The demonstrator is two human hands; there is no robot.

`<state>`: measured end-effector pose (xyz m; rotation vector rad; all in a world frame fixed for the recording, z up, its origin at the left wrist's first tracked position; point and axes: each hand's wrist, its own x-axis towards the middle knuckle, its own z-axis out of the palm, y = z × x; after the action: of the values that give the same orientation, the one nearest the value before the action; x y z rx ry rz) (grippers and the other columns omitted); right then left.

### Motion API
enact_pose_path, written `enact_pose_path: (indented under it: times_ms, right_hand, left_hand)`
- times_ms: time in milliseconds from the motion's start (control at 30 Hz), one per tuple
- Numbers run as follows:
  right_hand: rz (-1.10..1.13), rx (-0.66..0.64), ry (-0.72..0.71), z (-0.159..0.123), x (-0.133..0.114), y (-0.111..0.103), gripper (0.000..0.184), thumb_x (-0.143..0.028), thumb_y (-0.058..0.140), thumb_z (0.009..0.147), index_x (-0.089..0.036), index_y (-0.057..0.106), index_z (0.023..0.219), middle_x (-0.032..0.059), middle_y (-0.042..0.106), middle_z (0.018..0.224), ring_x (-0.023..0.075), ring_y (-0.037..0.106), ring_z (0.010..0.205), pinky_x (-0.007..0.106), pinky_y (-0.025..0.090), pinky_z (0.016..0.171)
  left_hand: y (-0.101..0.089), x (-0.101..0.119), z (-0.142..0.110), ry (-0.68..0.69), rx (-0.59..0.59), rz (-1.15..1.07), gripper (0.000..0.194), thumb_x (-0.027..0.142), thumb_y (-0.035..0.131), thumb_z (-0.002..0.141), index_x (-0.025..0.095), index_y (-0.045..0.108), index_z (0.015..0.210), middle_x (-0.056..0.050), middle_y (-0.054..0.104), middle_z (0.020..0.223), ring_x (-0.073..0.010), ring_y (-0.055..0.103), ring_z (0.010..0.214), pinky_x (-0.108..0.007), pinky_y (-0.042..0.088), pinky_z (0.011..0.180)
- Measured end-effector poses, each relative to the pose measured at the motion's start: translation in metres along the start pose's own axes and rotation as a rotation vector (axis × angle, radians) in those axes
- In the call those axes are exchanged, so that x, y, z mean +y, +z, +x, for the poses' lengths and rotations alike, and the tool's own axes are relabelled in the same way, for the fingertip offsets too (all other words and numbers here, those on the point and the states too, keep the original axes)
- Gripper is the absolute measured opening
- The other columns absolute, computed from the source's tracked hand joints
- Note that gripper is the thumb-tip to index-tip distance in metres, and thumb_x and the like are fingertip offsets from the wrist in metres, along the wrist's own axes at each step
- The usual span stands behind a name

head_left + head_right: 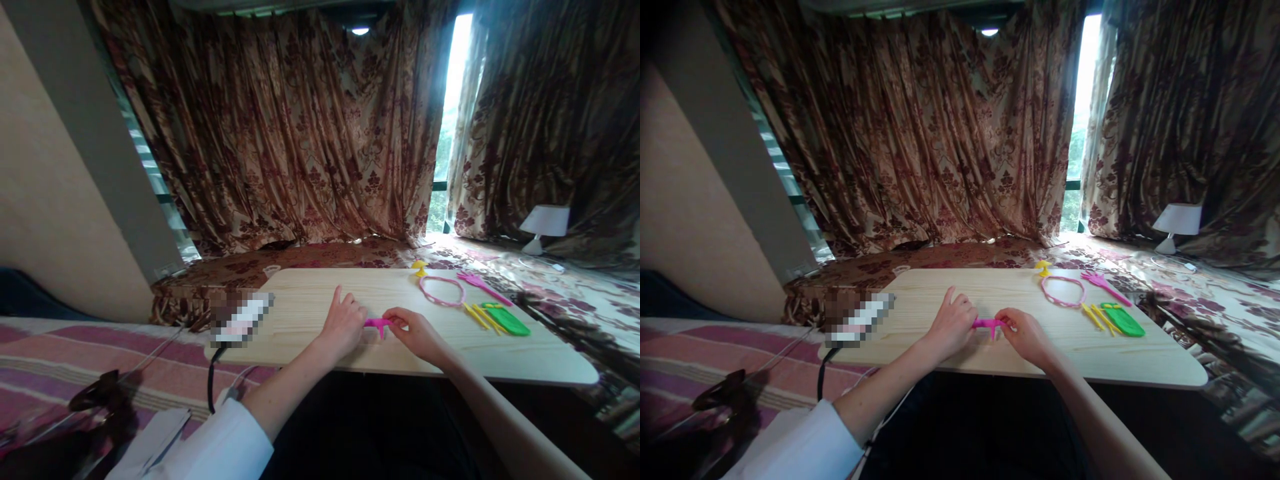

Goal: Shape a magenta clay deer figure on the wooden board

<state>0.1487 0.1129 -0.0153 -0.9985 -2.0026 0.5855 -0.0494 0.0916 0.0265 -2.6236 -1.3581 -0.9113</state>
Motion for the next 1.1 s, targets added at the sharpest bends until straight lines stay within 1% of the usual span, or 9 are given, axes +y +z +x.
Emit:
enact_pose_path:
  times_ms: [167, 267, 367, 567, 733, 833, 900, 1000, 1100]
  right_hand:
    - [-0.054, 0.002, 0.001, -0.007, 0.007, 0.002, 0.017, -0.016, 0.052, 0.078, -0.019, 0.064, 0.09, 0.0029, 0.069, 0.079, 0.0175, 0.063, 0.074, 0.034, 0.05, 0.077]
    - [-0.072, 0.004, 0.004, -0.01, 0.007, 0.002, 0.017, -0.015, 0.052, 0.077, -0.02, 0.062, 0.09, 0.0024, 0.068, 0.08, 0.0171, 0.063, 0.075, 0.033, 0.049, 0.076]
    - [-0.077, -0.004, 0.004, -0.012, 0.005, 0.003, 0.016, -0.014, 0.053, 0.077, -0.02, 0.061, 0.089, 0.0018, 0.069, 0.079, 0.017, 0.062, 0.074, 0.033, 0.049, 0.076]
    - [-0.064, -0.05, -0.002, -0.015, -0.002, -0.004, 0.009, -0.019, 0.058, 0.076, -0.021, 0.062, 0.084, 0.0011, 0.068, 0.078, 0.0172, 0.061, 0.074, 0.033, 0.048, 0.076]
    - [-0.032, -0.084, 0.007, -0.014, -0.004, -0.007, 0.012, -0.023, 0.059, 0.077, -0.019, 0.06, 0.088, 0.0012, 0.068, 0.079, 0.0168, 0.061, 0.074, 0.033, 0.048, 0.076]
    - [0.003, -0.101, 0.017, -0.011, -0.004, -0.004, 0.011, -0.026, 0.058, 0.079, -0.019, 0.06, 0.086, 0.001, 0.067, 0.075, 0.0163, 0.061, 0.07, 0.032, 0.049, 0.072]
    - [0.03, -0.101, 0.02, -0.008, -0.005, -0.006, 0.01, -0.029, 0.059, 0.078, -0.019, 0.061, 0.082, 0.0011, 0.067, 0.073, 0.0164, 0.061, 0.068, 0.031, 0.049, 0.069]
    - [0.078, -0.023, 0.029, -0.005, -0.008, -0.021, 0.015, -0.033, 0.058, 0.08, -0.019, 0.061, 0.085, 0.0039, 0.067, 0.08, 0.0185, 0.062, 0.075, 0.032, 0.05, 0.072]
    - [0.149, 0.11, 0.056, -0.007, -0.016, -0.043, 0.023, -0.037, 0.047, 0.088, -0.018, 0.058, 0.096, 0.0085, 0.066, 0.095, 0.0201, 0.062, 0.087, 0.035, 0.05, 0.079]
  left_hand:
    - [0.004, -0.002, -0.004, -0.01, -0.047, 0.012, 0.011, 0.014, 0.067, 0.064, 0.024, 0.065, 0.068, -0.006, 0.066, 0.074, -0.0287, 0.052, 0.09, -0.05, 0.009, 0.106]
    - [0.004, -0.002, -0.006, -0.008, -0.073, 0.025, 0.004, 0.019, 0.067, 0.065, 0.023, 0.065, 0.067, -0.006, 0.065, 0.075, -0.0287, 0.052, 0.09, -0.051, 0.009, 0.105]
    - [0.003, -0.002, -0.006, -0.004, -0.1, 0.055, 0.002, 0.02, 0.065, 0.067, 0.022, 0.065, 0.068, -0.007, 0.065, 0.075, -0.0287, 0.052, 0.09, -0.051, 0.01, 0.104]
    - [-0.003, -0.002, -0.007, 0.0, -0.158, 0.09, 0.004, 0.023, 0.065, 0.068, 0.021, 0.067, 0.072, -0.007, 0.067, 0.076, -0.0278, 0.054, 0.09, -0.05, 0.015, 0.102]
    - [-0.006, -0.002, -0.006, -0.026, -0.202, 0.069, 0.009, 0.029, 0.063, 0.071, 0.021, 0.068, 0.072, -0.008, 0.067, 0.077, -0.028, 0.055, 0.091, -0.048, 0.019, 0.099]
    - [-0.004, 0.001, -0.002, -0.043, -0.218, 0.034, 0.014, 0.033, 0.064, 0.071, 0.02, 0.068, 0.073, -0.009, 0.068, 0.082, -0.029, 0.054, 0.095, -0.049, 0.019, 0.099]
    - [-0.004, 0.003, 0.001, -0.054, -0.228, -0.005, 0.012, 0.032, 0.065, 0.07, 0.02, 0.068, 0.07, -0.008, 0.068, 0.081, -0.0291, 0.055, 0.096, -0.05, 0.018, 0.1]
    - [-0.013, 0.006, 0.006, -0.082, -0.221, -0.1, 0.01, 0.028, 0.063, 0.071, 0.02, 0.069, 0.068, -0.007, 0.069, 0.077, -0.0281, 0.056, 0.094, -0.05, 0.022, 0.1]
    - [-0.033, 0.011, 0.005, -0.115, -0.197, -0.265, 0.023, 0.034, 0.055, 0.08, 0.019, 0.071, 0.086, -0.007, 0.07, 0.086, -0.0255, 0.06, 0.091, -0.042, 0.037, 0.09]
